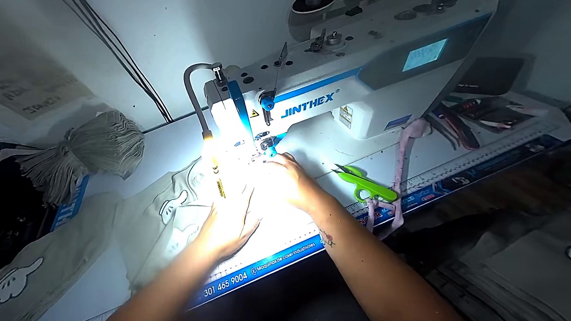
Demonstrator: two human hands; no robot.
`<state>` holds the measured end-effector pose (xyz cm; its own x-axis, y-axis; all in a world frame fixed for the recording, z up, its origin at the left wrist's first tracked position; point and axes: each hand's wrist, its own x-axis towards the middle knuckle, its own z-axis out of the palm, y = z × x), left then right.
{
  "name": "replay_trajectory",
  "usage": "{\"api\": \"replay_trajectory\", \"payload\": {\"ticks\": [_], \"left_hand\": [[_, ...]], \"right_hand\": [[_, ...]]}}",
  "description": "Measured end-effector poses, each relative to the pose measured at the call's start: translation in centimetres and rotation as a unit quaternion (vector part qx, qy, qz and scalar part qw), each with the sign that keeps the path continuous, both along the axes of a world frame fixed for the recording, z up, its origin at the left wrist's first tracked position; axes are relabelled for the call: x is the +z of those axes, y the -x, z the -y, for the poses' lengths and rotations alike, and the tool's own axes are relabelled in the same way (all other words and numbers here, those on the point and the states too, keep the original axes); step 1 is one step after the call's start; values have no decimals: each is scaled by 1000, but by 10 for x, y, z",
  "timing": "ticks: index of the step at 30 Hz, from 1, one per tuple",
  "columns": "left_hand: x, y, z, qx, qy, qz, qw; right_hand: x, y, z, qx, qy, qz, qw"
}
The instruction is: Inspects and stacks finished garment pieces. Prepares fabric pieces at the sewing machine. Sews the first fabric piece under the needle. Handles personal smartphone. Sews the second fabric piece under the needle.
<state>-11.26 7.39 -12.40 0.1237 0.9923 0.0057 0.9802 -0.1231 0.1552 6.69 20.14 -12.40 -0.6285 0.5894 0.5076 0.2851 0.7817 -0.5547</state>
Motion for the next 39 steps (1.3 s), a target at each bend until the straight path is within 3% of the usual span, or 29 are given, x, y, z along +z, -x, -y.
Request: {"api": "replay_trajectory", "payload": {"ticks": [10,12,17,21,30,39], "left_hand": [[-1,8,-12,-40,-34,17,998],[-1,7,-11,-38,-38,21,998],[4,8,-15,-40,-36,49,997],[9,5,-31,-18,-141,52,988],[28,-1,-69,92,-10,81,992],[13,-5,-71,131,-52,101,985]], "right_hand": [[1,-8,19,31,2,49,998],[-13,-10,33,12,-38,61,997],[-16,-18,55,-68,-34,113,991],[-12,-18,56,-75,-27,146,986],[-14,-19,55,-85,-36,137,986],[-18,-17,56,-87,-40,130,987]]}}
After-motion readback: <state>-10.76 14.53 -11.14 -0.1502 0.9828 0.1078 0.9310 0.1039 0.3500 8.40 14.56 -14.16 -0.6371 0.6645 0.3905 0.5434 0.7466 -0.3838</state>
